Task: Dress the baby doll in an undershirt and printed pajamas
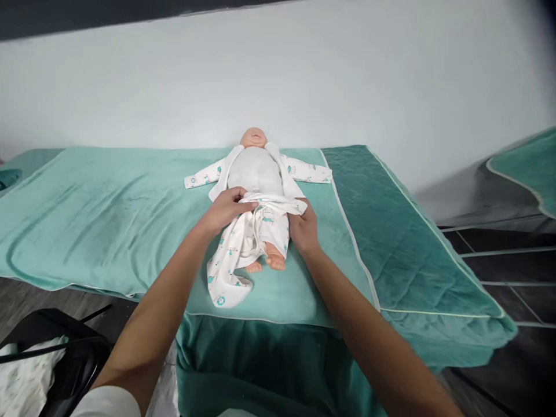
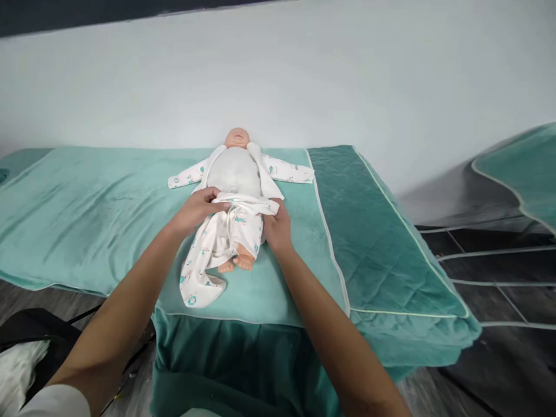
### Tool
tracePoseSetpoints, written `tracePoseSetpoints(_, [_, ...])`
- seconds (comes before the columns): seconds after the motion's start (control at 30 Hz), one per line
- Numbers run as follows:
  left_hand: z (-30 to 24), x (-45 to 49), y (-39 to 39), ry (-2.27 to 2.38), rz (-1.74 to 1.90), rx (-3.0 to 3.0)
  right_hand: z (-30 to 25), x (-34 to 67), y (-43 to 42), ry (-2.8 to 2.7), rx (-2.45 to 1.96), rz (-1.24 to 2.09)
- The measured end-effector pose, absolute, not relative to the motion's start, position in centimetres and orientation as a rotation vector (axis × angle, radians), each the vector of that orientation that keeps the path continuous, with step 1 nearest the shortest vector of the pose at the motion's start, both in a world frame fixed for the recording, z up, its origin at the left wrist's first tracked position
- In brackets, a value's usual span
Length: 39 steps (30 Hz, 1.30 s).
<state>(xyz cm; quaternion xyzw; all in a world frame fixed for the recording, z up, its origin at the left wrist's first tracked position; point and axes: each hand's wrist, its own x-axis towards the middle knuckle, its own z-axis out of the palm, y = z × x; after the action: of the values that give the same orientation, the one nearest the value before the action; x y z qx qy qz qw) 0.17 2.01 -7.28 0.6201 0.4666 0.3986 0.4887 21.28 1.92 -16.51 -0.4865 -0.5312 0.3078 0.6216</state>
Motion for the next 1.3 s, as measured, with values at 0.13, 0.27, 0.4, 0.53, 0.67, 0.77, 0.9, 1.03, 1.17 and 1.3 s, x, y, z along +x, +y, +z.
tracePoseSetpoints(0.13, [-8.0, -0.7, 2.2, 0.976, 1.057, 1.218, -15.8, 22.0, 1.9, -1.379, -1.11, 0.682])
tracePoseSetpoints(0.27, [-8.4, 0.8, 2.7, 0.885, 1.241, 1.108, -12.0, 22.5, 1.9, -1.678, -0.954, 0.642])
tracePoseSetpoints(0.4, [-8.4, 2.3, 3.6, 0.824, 1.306, 1.139, -6.6, 21.4, 3.9, -1.873, -0.976, 0.985])
tracePoseSetpoints(0.53, [-9.3, 2.2, 4.1, 0.913, 1.352, 1.152, -5.5, 19.6, 6.1, -2.011, -0.974, 1.446])
tracePoseSetpoints(0.67, [-9.9, 1.7, 3.8, 0.919, 1.264, 1.158, -8.0, 19.1, 6.2, -1.601, -0.894, 1.634])
tracePoseSetpoints(0.77, [-9.8, 1.5, 3.6, 0.852, 1.148, 1.183, -9.0, 19.2, 6.0, -1.265, -0.848, 1.63])
tracePoseSetpoints(0.9, [-9.9, 0.7, 3.4, 0.84, 0.985, 1.197, -9.1, 18.9, 5.9, -1.054, -0.827, 1.659])
tracePoseSetpoints(1.03, [-10.5, 0.4, 3.3, 0.837, 1.005, 1.142, -9.2, 18.8, 5.9, -1.036, -0.808, 1.639])
tracePoseSetpoints(1.17, [-11.2, 0.7, 3.7, 0.903, 1.232, 1.067, -9.1, 19.0, 5.6, -1.385, -0.79, 1.62])
tracePoseSetpoints(1.3, [-11.3, 0.9, 4.1, 0.971, 1.392, 1.058, -8.4, 18.8, 5.0, -1.904, -0.764, 1.551])
